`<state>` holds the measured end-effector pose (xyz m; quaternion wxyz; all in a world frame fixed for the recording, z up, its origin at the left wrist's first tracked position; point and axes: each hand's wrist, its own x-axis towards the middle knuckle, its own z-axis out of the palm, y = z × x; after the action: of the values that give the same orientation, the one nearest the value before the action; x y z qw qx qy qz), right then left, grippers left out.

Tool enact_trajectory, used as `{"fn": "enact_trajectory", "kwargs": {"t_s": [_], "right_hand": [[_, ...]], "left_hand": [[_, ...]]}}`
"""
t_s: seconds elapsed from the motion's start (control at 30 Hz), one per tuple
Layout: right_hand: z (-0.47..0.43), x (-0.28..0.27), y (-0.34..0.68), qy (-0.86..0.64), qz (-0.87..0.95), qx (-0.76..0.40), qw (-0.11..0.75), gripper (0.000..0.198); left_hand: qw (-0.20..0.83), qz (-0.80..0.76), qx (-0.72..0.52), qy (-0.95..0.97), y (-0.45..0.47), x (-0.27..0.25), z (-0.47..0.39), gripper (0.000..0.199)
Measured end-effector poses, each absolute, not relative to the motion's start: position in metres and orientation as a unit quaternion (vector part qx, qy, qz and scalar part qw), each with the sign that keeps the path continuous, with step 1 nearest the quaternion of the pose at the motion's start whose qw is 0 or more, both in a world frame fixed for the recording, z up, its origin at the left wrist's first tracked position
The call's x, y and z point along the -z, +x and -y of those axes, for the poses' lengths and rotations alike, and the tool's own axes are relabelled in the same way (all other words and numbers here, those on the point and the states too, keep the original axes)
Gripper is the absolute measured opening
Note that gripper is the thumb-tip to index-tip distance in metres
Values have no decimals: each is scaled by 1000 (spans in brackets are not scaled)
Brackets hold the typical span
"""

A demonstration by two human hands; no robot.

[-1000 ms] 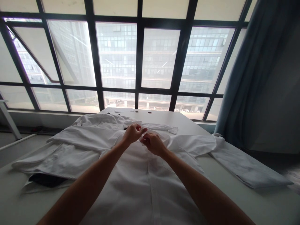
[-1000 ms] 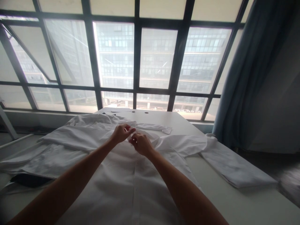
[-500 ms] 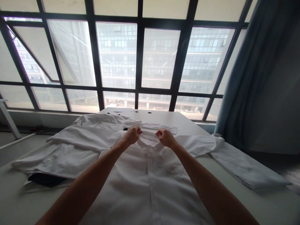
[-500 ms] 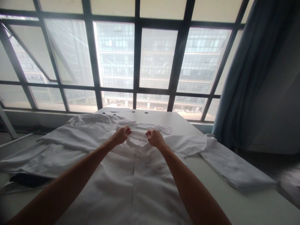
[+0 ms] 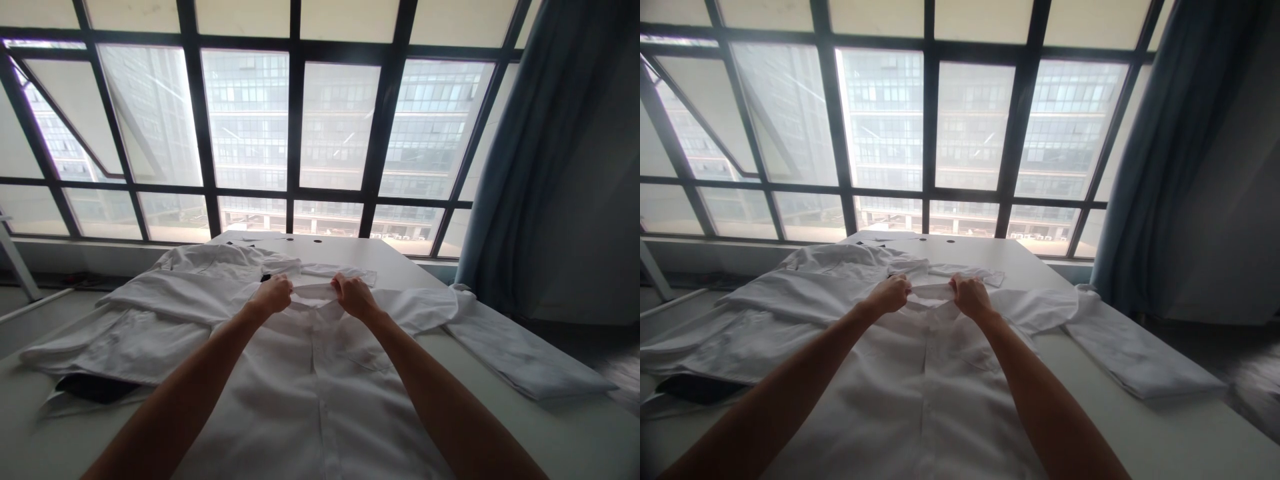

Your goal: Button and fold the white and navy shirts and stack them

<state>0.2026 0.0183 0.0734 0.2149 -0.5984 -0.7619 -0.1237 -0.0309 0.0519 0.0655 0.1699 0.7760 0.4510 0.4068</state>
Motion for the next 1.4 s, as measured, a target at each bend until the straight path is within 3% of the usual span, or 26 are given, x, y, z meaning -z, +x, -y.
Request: {"fn": "enact_trajectory", "kwargs": {"t_s": [0.13,0.33,0.53,0.67,0.8,0.97,1.2,1.4], "right_hand": [[-21,-71,204,-587,766,97,246,24],[-35,-65,214,-512,769,-65,378,28],[-38,-75,236,-530,771,-138,325,31],[-33,-85,242,-554,715,-310,293,17],[-29,-90,238,-537,613,-450,367,24],[-31,-86,232,-470,537,-557,425,32],[-40,-77,240,-461,451,-635,425,32],[-46,-65,231,-488,430,-608,454,46]], "left_hand": [[122,-459,-376,796,-27,-68,-47,18],[82,-404,-372,831,-18,-78,-38,8],[83,-455,-372,805,-25,-74,-43,12],[67,-439,-405,799,-21,-76,-40,9],[65,-345,-450,821,1,-75,-25,3],[34,-358,-308,881,33,-59,-3,18],[48,-417,-254,871,37,-52,-2,20],[33,-439,-208,874,40,-54,6,21]]}}
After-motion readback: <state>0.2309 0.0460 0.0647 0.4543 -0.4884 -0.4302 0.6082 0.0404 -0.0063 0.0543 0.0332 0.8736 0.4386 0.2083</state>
